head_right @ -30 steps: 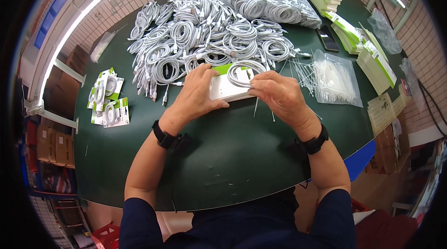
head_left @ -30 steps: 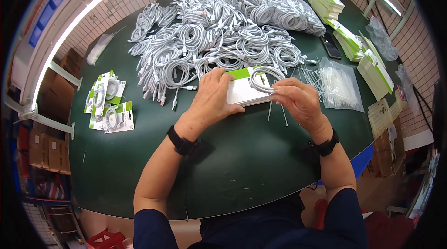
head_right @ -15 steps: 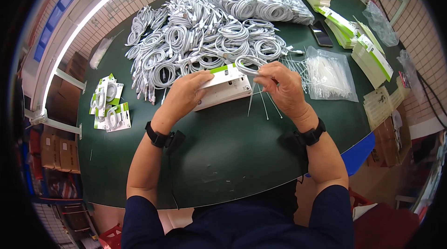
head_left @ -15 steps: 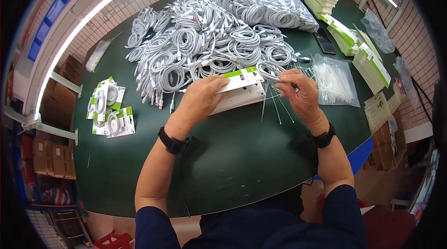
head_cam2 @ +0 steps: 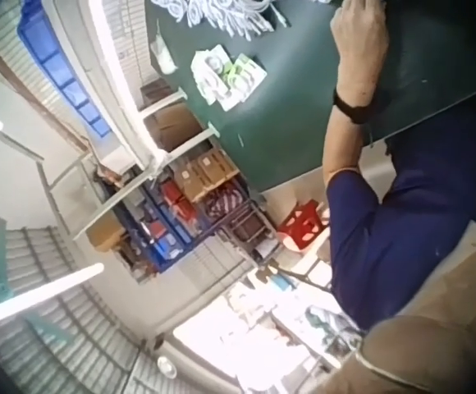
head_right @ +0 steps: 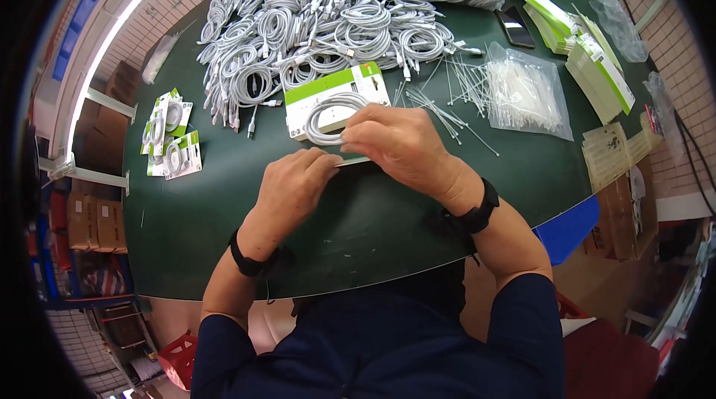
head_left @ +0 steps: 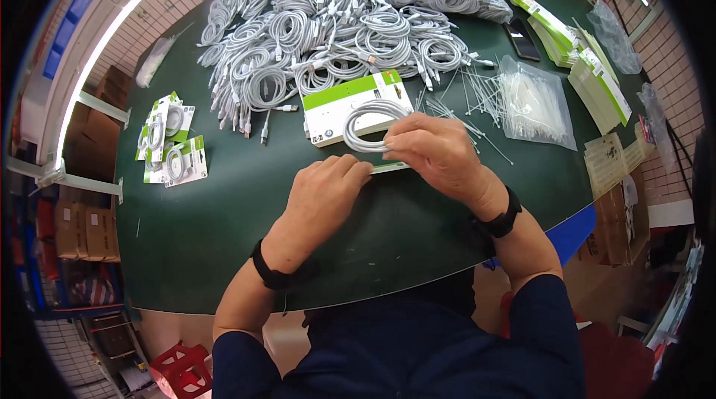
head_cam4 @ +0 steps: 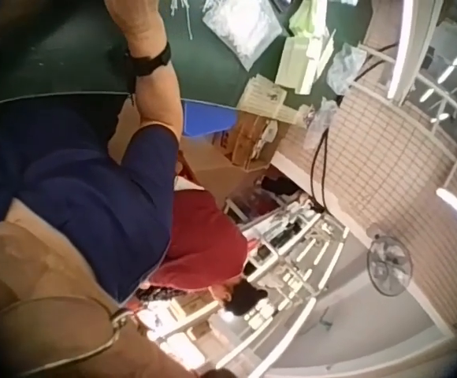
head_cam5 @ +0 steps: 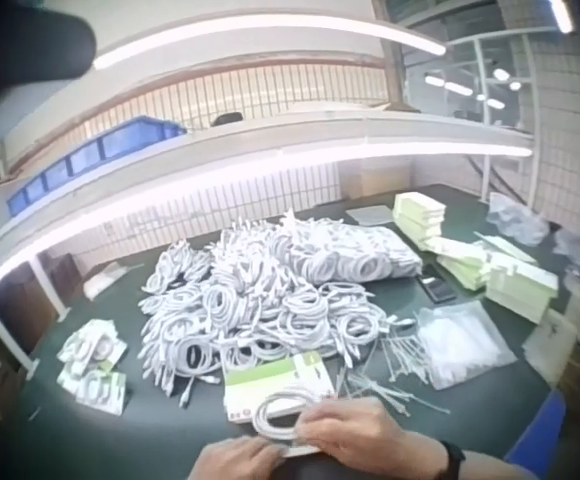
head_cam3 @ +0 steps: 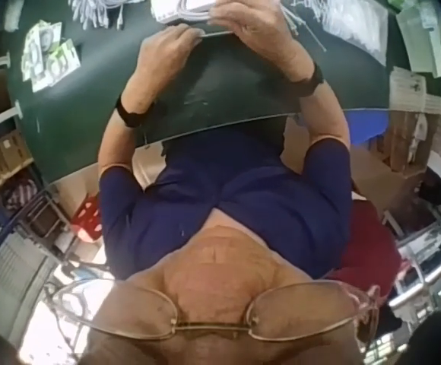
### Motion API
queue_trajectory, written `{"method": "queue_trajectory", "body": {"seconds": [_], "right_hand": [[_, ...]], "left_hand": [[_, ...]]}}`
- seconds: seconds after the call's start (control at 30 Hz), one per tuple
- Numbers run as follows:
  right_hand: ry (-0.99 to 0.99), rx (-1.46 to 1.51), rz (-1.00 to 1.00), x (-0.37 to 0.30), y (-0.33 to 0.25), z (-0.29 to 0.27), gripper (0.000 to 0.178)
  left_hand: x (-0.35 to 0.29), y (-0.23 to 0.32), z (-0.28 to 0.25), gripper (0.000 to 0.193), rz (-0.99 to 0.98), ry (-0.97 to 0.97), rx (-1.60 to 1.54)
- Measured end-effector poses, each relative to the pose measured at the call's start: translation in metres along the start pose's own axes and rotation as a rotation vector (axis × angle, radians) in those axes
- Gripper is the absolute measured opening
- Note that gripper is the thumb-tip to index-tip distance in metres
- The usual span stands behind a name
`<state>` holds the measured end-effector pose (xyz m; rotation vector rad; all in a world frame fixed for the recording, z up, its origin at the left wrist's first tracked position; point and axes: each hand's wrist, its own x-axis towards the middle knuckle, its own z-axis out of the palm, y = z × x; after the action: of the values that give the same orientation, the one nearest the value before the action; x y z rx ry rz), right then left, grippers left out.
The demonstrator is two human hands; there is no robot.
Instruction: The person packages a coiled cable by placing it onto a cardboard backing and threading a plastic zip tie through the card to secure it. After pulling the zip tie tight, the person sets the packaged cable aside and repeats the process with another cable.
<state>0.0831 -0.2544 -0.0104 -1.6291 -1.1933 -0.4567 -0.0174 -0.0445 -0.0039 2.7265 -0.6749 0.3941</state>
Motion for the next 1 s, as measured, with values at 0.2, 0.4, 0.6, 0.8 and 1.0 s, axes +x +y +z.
{"method": "queue_trajectory", "body": {"seconds": [0.2, 0.4, 0.6, 0.8, 1.0], "right_hand": [[-0.057, -0.193, 0.023, -0.007, 0.003, 0.014, 0.023], [-0.018, -0.187, 0.039, -0.012, 0.005, 0.016, 0.026], [-0.025, -0.128, -0.084, -0.011, 0.007, 0.017, 0.03], [-0.135, -0.075, -0.162, -0.016, -0.003, 0.02, 0.032], [-0.234, 0.002, -0.107, -0.009, -0.008, 0.019, 0.031]], "left_hand": [[0.01, -0.006, 0.007, 0.013, -0.038, 0.057, -0.08], [0.004, -0.001, 0.005, 0.023, 0.061, 0.421, -0.182], [-0.037, 0.025, 0.003, 0.031, -0.807, 0.042, -1.465], [-0.033, 0.028, 0.008, 0.029, -1.235, 0.068, -2.185], [-0.036, 0.025, 0.023, 0.025, -1.09, 0.079, -2.195]]}}
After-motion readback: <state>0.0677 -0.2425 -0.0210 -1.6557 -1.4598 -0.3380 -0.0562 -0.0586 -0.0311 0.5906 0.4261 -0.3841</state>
